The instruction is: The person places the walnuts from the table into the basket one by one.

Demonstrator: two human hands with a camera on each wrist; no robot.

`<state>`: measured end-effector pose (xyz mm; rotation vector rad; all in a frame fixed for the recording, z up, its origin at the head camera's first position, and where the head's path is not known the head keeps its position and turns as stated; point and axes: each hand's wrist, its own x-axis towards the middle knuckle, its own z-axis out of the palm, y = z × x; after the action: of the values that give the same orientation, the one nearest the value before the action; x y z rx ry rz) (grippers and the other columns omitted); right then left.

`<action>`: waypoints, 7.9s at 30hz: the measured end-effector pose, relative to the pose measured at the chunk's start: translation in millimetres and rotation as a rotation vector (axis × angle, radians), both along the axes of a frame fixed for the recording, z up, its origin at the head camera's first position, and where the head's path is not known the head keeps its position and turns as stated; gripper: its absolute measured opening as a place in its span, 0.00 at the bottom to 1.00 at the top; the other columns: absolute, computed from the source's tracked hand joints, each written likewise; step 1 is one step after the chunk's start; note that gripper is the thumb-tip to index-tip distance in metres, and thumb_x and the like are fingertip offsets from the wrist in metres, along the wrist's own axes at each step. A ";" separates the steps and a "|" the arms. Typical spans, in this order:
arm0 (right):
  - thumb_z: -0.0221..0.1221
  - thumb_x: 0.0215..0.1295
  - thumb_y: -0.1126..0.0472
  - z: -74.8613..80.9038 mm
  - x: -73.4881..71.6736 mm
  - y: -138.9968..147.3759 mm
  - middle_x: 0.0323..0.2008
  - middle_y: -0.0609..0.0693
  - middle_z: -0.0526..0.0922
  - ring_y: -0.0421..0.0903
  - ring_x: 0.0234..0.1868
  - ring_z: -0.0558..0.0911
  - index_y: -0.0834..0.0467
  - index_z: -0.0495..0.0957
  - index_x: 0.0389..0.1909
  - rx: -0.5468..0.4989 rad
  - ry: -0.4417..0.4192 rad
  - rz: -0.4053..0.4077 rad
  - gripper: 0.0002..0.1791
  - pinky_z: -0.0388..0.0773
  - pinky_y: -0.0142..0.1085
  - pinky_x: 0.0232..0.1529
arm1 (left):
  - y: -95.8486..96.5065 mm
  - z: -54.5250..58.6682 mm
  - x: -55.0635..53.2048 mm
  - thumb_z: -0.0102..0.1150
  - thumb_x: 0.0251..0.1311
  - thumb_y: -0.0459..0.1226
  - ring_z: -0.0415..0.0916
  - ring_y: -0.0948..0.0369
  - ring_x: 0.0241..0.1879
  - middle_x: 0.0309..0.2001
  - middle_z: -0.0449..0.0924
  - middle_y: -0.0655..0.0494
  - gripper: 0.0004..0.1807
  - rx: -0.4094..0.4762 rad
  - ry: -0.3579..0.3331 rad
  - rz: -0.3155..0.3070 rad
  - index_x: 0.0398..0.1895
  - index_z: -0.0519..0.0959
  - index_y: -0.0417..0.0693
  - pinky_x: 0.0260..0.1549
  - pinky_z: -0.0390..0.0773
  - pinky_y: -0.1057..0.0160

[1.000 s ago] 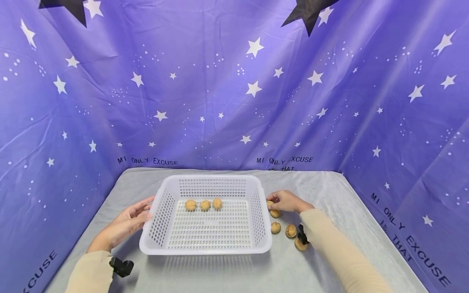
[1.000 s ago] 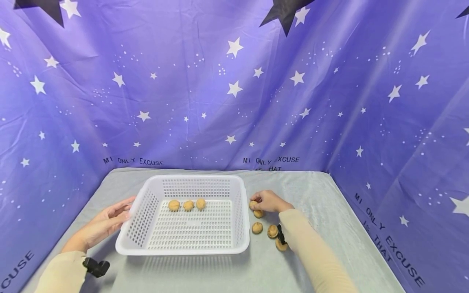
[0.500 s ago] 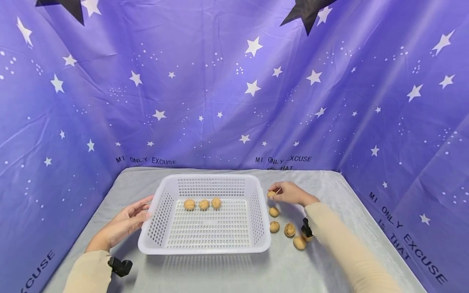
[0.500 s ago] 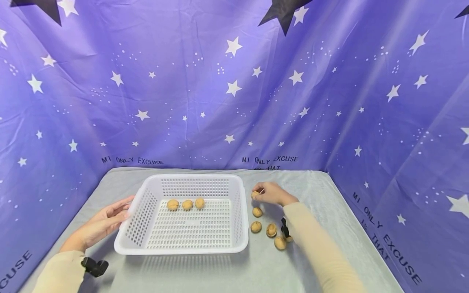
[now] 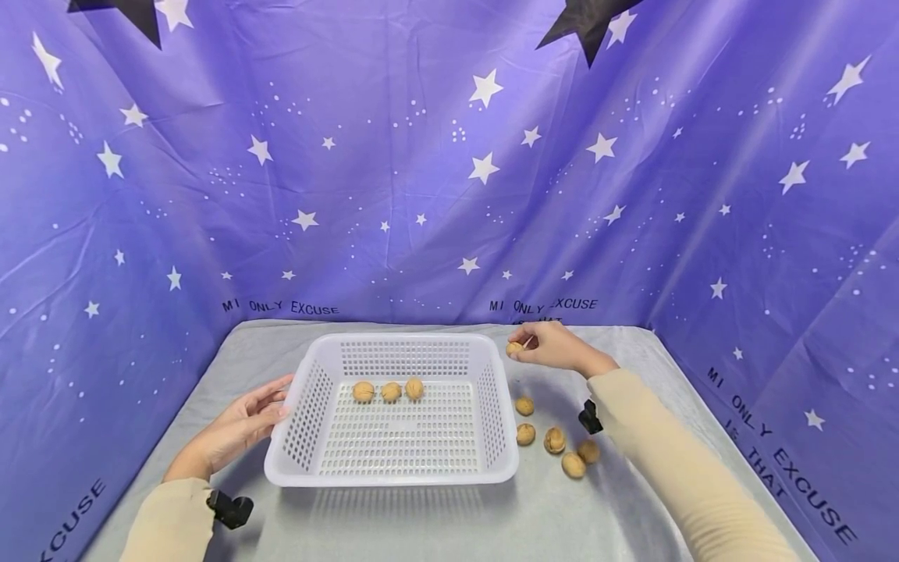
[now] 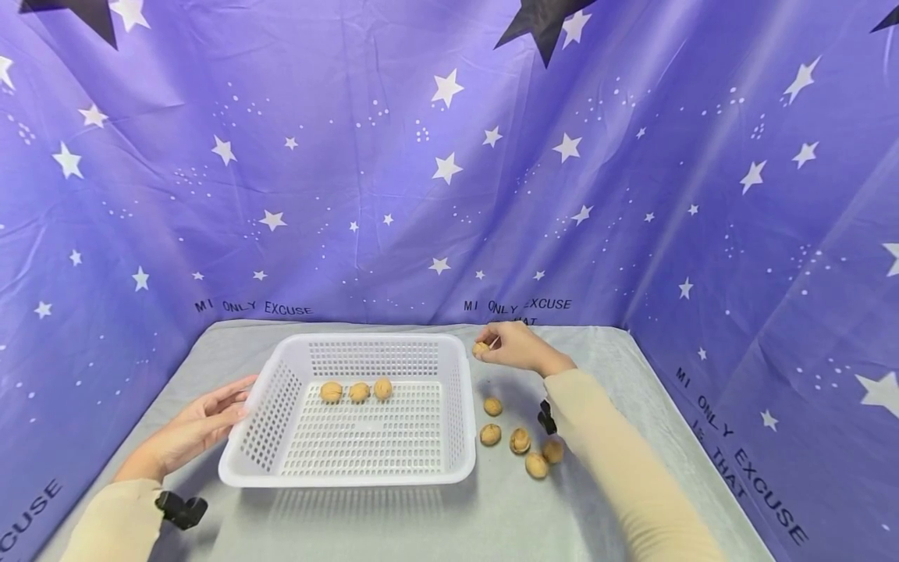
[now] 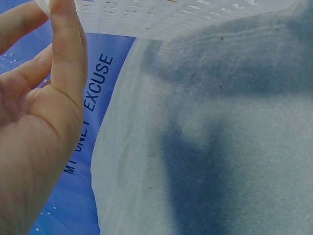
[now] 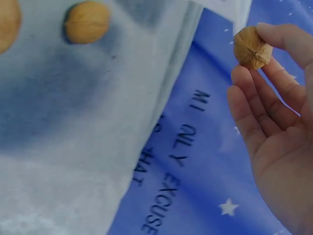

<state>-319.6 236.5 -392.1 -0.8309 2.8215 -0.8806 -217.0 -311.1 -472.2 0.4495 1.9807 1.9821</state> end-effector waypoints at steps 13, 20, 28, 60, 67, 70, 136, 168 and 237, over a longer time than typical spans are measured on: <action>0.64 0.65 0.56 26.9 -2.8 -53.7 0.44 0.48 0.86 0.44 0.44 0.84 0.61 0.83 0.53 0.075 -0.015 0.105 0.19 0.82 0.39 0.46 | -1.4 -0.8 -1.4 0.48 0.74 0.28 0.77 0.60 0.56 0.62 0.72 0.49 0.36 -0.018 -0.016 0.013 0.79 0.44 0.33 0.53 0.79 0.61; 0.63 0.64 0.61 23.6 -2.3 -93.3 0.43 0.46 0.85 0.40 0.43 0.83 0.59 0.83 0.54 0.141 -0.059 0.172 0.17 0.81 0.33 0.45 | -0.7 0.0 -1.0 0.48 0.74 0.28 0.77 0.58 0.56 0.62 0.71 0.47 0.36 -0.016 -0.006 0.005 0.78 0.45 0.33 0.53 0.79 0.60; 0.66 0.65 0.60 7.6 -8.3 -129.2 0.45 0.45 0.84 0.41 0.47 0.81 0.56 0.82 0.54 0.252 -0.094 0.157 0.17 0.78 0.35 0.51 | -0.1 1.3 -0.2 0.47 0.74 0.26 0.77 0.58 0.56 0.62 0.70 0.41 0.35 0.014 0.002 -0.009 0.78 0.44 0.31 0.53 0.79 0.60; 0.72 0.58 0.58 -46.1 -3.9 -152.8 0.46 0.51 0.84 0.49 0.49 0.80 0.57 0.82 0.48 0.258 -0.276 -0.028 0.18 0.78 0.45 0.54 | -0.3 -2.0 0.0 0.49 0.75 0.30 0.76 0.58 0.57 0.66 0.67 0.39 0.35 -0.043 -0.014 0.037 0.79 0.47 0.37 0.54 0.79 0.60; 0.70 0.60 0.58 -25.0 -3.2 -142.8 0.51 0.52 0.83 0.50 0.52 0.80 0.56 0.81 0.55 0.241 -0.260 -0.008 0.21 0.78 0.47 0.54 | 1.4 -1.2 1.3 0.49 0.74 0.29 0.76 0.59 0.57 0.65 0.69 0.43 0.36 -0.025 -0.020 0.035 0.79 0.46 0.36 0.54 0.78 0.60; 0.69 0.62 0.60 -12.2 -2.5 -137.1 0.50 0.54 0.83 0.50 0.51 0.80 0.58 0.81 0.55 0.207 -0.239 0.026 0.20 0.78 0.45 0.53 | 1.9 -0.6 1.8 0.49 0.74 0.29 0.77 0.58 0.57 0.65 0.69 0.44 0.36 -0.022 -0.018 0.038 0.79 0.46 0.35 0.54 0.79 0.60; 0.69 0.62 0.60 -37.5 21.8 17.3 0.49 0.56 0.85 0.56 0.49 0.83 0.65 0.82 0.53 0.005 -0.132 0.023 0.20 0.82 0.45 0.50 | 1.3 -2.0 1.1 0.48 0.74 0.28 0.76 0.59 0.57 0.64 0.69 0.42 0.35 -0.006 -0.019 0.043 0.79 0.46 0.34 0.54 0.79 0.61; 0.67 0.63 0.63 6.4 10.2 -162.1 0.49 0.44 0.84 0.39 0.47 0.83 0.57 0.82 0.55 0.081 -0.161 0.297 0.19 0.80 0.32 0.48 | 1.0 -2.3 0.9 0.46 0.74 0.25 0.78 0.59 0.55 0.61 0.74 0.48 0.35 0.044 0.001 -0.009 0.78 0.44 0.31 0.52 0.80 0.60; 0.66 0.66 0.56 21.9 43.1 -116.3 0.53 0.51 0.83 0.51 0.53 0.82 0.62 0.79 0.58 0.006 -0.146 0.376 0.22 0.78 0.45 0.57 | 0.4 -3.9 0.2 0.47 0.74 0.27 0.77 0.60 0.56 0.62 0.74 0.52 0.35 0.019 0.003 0.019 0.78 0.45 0.32 0.54 0.78 0.62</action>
<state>-276.5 120.2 -370.1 -1.1904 2.4272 -0.8327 -216.8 -310.7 -476.1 0.4394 1.9767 2.0142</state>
